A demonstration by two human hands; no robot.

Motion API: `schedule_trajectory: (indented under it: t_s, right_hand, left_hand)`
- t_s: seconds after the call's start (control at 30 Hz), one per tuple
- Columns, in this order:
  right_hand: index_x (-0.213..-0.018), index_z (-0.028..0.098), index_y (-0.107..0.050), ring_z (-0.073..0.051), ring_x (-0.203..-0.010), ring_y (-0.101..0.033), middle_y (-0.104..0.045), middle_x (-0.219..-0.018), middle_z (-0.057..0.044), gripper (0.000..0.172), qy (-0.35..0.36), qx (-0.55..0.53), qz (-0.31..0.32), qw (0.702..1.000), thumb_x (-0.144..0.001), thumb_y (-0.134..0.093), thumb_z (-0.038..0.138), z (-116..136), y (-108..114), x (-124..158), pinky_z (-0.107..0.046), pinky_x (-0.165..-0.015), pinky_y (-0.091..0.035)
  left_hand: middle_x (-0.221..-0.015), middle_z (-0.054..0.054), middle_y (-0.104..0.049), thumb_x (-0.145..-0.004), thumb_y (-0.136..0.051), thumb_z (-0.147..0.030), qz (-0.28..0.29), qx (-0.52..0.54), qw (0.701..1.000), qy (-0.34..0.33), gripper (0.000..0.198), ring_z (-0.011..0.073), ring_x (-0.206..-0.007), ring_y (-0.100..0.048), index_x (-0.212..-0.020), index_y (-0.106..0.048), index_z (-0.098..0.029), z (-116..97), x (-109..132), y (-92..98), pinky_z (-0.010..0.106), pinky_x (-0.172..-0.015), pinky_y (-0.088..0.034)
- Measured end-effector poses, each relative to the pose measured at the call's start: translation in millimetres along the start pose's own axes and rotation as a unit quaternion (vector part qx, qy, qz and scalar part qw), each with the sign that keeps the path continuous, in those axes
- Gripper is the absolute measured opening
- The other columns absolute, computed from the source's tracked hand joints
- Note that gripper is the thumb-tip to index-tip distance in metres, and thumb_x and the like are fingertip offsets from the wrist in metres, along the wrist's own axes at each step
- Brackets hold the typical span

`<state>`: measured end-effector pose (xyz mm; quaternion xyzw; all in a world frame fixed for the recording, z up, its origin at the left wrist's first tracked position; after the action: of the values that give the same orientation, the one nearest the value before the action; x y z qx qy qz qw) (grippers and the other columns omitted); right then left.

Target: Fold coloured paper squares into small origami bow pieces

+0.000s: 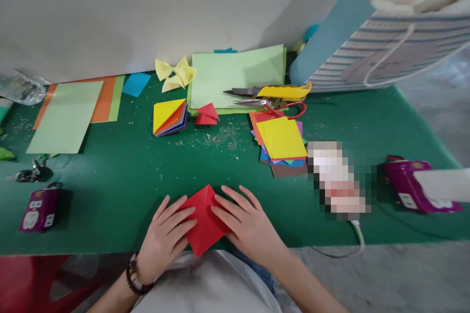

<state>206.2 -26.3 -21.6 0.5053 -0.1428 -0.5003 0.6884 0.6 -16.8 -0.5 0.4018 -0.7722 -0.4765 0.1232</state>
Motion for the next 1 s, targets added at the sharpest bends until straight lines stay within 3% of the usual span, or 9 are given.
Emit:
schedule_trajectory:
  t_s: [0.1, 0.23, 0.4, 0.5, 0.7, 0.83, 1.0]
  right_hand:
    - [-0.114, 0.026, -0.065, -0.022, -0.12, -0.054, -0.07, -0.115, -0.001, 0.027, -0.001, 0.006, -0.035, 0.999, -0.088, -0.06, 0.031, 16.5, 7.4, 7.5, -0.047, -0.11, -0.032]
    - [-0.107, 0.024, -0.066, -0.017, -0.096, -0.063, -0.074, -0.1, -0.001, 0.019, -0.009, -0.049, -0.054, 0.997, -0.091, -0.057, 0.027, 18.4, 9.5, 12.5, -0.036, -0.093, -0.045]
    - [-0.092, 0.022, -0.065, -0.016, -0.08, -0.063, -0.072, -0.083, 0.0, 0.007, -0.109, -0.087, -0.067, 0.988, -0.089, -0.061, 0.027, 2.7, 6.5, 1.7, -0.034, -0.079, -0.045]
    - [-0.08, 0.021, -0.061, -0.015, -0.071, -0.061, -0.068, -0.073, 0.0, 0.014, -0.175, -0.073, -0.066, 0.98, -0.091, -0.056, 0.027, -1.9, 3.7, -3.9, -0.033, -0.074, -0.041]
    - [-0.081, 0.019, -0.061, -0.016, -0.067, -0.059, -0.067, -0.074, -0.001, 0.02, -0.215, -0.003, -0.05, 0.975, -0.094, -0.052, 0.031, -1.9, -0.2, -12.0, -0.032, -0.07, -0.036]
    - [-0.083, 0.019, -0.062, -0.016, -0.066, -0.058, -0.068, -0.075, -0.001, 0.021, -0.216, 0.024, -0.04, 0.975, -0.094, -0.051, 0.033, -2.8, -3.8, -18.0, -0.031, -0.068, -0.033]
    - [-0.081, 0.019, -0.062, -0.016, -0.064, -0.057, -0.068, -0.071, -0.001, 0.018, -0.204, 0.048, -0.054, 0.976, -0.092, -0.055, 0.031, -5.2, -7.5, -19.6, -0.031, -0.068, -0.033]
  left_hand:
    - [-0.107, 0.004, -0.07, -0.092, -0.051, -0.02, -0.025, -0.004, 1.0, 0.007, 0.019, 0.023, -0.119, -0.056, -0.105, -0.065, -0.02, -8.7, -3.3, -4.2, 0.049, -0.112, -0.032]
    - [-0.099, 0.004, -0.07, -0.089, -0.059, -0.038, -0.04, 0.004, 0.999, 0.026, 0.023, 0.0236, -0.106, -0.061, -0.1, -0.066, -0.019, -15.6, -6.1, -10.7, 0.048, -0.107, -0.039]
    - [-0.095, 0.006, -0.07, -0.093, -0.054, -0.036, -0.095, 0.004, 0.994, 0.058, 0.032, 0.0195, -0.094, -0.063, -0.117, -0.058, -0.015, -12.0, -13.1, -15.0, 0.04, -0.098, -0.046]
    - [-0.094, 0.008, -0.067, -0.094, -0.049, -0.041, -0.107, -0.012, 0.991, 0.082, 0.044, 0.0202, -0.091, -0.061, -0.128, -0.05, -0.012, -8.9, -16.3, -17.0, 0.04, -0.093, -0.048]
    - [-0.126, 0.011, -0.052, -0.092, -0.046, -0.014, -0.064, -0.069, 0.994, 0.049, 0.039, 0.0221, -0.103, -0.055, -0.128, -0.053, -0.028, -13.0, -18.1, -20.0, 0.038, -0.085, -0.049]
    - [-0.137, 0.011, -0.05, -0.09, -0.045, -0.012, -0.022, -0.081, 0.995, 0.055, 0.039, 0.0221, -0.096, -0.052, -0.126, -0.057, -0.02, -12.7, -19.4, -24.8, 0.039, -0.082, -0.047]
    - [-0.138, 0.002, -0.054, -0.091, -0.045, -0.012, 0.012, -0.05, 0.997, 0.052, 0.041, 0.0209, -0.096, -0.047, -0.13, -0.053, -0.017, -10.7, -21.6, -29.2, 0.037, -0.085, -0.042]
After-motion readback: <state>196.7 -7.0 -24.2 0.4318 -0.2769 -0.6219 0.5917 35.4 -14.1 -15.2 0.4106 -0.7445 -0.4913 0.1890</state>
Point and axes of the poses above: each hand's wrist, its own x-axis away from the middle knuckle, its own y-axis out of the back of the hand, z = x × y, the point moved 4 cm from there along -x, towards the middle knuckle
